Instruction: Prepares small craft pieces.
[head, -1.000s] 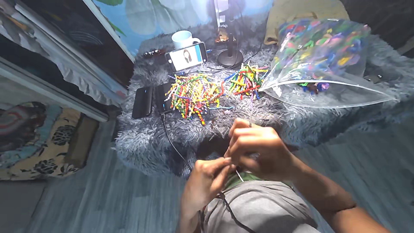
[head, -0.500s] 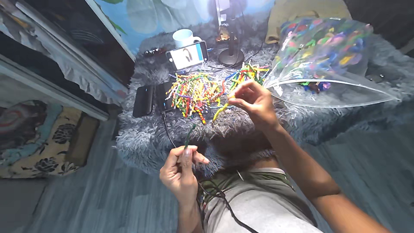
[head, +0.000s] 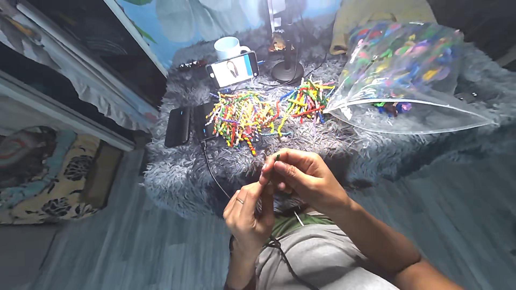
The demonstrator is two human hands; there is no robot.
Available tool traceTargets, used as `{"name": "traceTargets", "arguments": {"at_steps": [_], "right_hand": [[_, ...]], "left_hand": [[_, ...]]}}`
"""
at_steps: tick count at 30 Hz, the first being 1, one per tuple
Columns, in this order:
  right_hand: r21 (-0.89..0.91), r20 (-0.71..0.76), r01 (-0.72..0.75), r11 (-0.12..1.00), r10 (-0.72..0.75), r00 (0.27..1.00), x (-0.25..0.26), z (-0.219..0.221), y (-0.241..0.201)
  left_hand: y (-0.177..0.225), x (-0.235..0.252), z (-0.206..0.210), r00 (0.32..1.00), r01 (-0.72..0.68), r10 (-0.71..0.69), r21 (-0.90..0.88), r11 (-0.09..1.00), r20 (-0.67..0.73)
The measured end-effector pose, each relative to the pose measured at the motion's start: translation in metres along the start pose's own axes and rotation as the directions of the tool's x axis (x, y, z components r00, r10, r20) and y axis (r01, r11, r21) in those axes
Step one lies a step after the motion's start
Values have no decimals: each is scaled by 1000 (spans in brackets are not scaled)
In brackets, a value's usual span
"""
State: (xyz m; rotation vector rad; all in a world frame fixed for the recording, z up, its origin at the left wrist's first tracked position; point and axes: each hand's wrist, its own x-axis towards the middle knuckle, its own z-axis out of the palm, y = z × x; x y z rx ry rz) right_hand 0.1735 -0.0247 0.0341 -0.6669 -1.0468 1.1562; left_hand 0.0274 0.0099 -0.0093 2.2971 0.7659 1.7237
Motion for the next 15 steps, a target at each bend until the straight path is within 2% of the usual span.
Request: {"name": "traceTargets", "arguments": {"at_steps": [4,6,8,9,10,11,12,14,15], "right_hand": [[-46,12,-8,999,9,1000,-2,-5,-2],[-31,36,-17,999,18,999,-4,-4,-4],[40,70,-19,999,16,997,-8,0,-5],[105,89,-17,994,7,996,-10,3,-4],[169,112,-11,986,-8,994,-13,5,-5],[222,135,0,975,-31,990,-16,8,-5],[259,164,20,966,-64,984,-18,10,-6],[307,229,60,950,-135,964,-21,14,-6],[319,258,74,945,-161,953,-21,15,-6]], "left_hand": [[-1,0,1,997,5,0,-65,998,77],[-2,-2,3,994,40,-23,-151,988,111],[0,-5,3,983,121,-66,-336,934,170],[3,-6,3,969,203,-100,-501,841,225],[7,-6,2,948,297,-121,-682,669,295],[12,-7,2,922,383,-118,-821,424,369],[15,-10,1,896,443,-89,-883,154,434],[21,-17,2,864,468,-21,-816,-339,504],[24,-20,3,851,455,6,-732,-508,525]]}}
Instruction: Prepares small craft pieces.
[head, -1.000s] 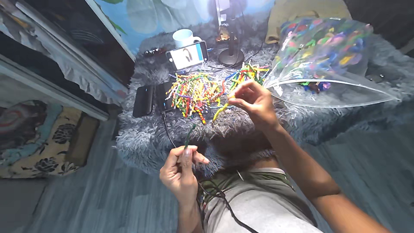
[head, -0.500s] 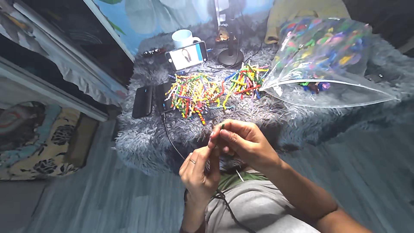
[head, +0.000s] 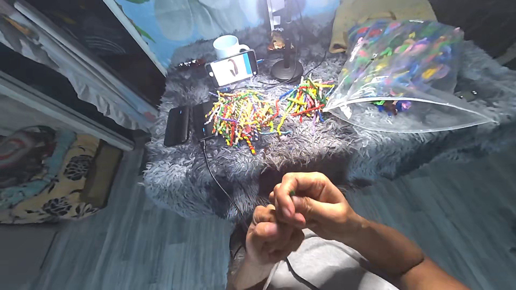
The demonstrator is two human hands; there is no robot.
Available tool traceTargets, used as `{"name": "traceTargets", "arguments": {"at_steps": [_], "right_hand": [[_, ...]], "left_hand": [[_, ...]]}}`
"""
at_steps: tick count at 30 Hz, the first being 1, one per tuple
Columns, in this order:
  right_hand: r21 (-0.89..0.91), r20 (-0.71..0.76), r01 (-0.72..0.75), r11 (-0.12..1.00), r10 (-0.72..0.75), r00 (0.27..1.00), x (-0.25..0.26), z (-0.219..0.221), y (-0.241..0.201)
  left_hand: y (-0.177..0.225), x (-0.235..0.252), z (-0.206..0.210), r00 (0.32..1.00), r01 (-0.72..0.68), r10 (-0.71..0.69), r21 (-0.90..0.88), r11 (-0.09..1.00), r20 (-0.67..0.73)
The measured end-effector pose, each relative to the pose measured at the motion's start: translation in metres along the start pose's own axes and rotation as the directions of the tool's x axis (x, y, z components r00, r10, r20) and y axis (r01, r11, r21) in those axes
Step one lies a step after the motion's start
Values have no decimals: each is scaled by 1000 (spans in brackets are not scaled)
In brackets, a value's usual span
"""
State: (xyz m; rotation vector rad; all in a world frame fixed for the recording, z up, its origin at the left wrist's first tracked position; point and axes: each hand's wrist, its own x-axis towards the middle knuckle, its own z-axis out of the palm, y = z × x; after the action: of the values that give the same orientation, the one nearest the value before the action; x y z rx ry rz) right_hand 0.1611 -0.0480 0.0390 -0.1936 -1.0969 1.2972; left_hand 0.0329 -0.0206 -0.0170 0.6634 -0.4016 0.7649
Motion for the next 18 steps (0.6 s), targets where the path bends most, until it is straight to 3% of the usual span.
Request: {"name": "traceTargets", "arguments": {"at_steps": [2,3,5,6,7,8,9,10,11,12,14,18], "right_hand": [[-20,80,17,1000,-15,997,2,-2,-1],[-49,123,28,998,-22,992,3,-4,-2],[-150,188,60,987,-31,982,5,-10,-5],[-203,200,70,977,-29,979,6,-13,-7],[-251,189,71,965,-24,982,7,-16,-7],[-293,152,65,954,-21,988,7,-17,-7],[-328,86,46,944,-19,996,6,-18,-6],[-351,6,21,936,-21,1000,6,-18,-4],[-370,-74,-2,929,-27,997,6,-17,-3],[-388,-141,-21,921,-37,989,6,-16,-1],[-396,-233,-54,917,-44,971,8,-14,2],[-398,-282,-97,912,-22,959,8,-11,4]], "left_hand": [[-3,-5,1,999,48,-42,-206,977,34],[-3,-6,1,998,54,-45,-208,977,49],[2,-9,-1,1000,-10,9,43,999,29],[7,-8,-1,996,-86,89,317,945,6],[11,-7,1,981,-149,192,609,779,-6],[14,-4,3,949,-180,314,844,505,14],[16,-2,2,909,-165,407,972,168,84],[18,-2,1,878,-128,445,983,-133,175],[20,-1,-1,861,-91,445,935,-344,248],[20,0,-3,848,-65,441,883,-465,294],[18,3,-5,841,-5,444,825,-565,309],[20,7,-2,889,72,423,860,-506,175]]}}
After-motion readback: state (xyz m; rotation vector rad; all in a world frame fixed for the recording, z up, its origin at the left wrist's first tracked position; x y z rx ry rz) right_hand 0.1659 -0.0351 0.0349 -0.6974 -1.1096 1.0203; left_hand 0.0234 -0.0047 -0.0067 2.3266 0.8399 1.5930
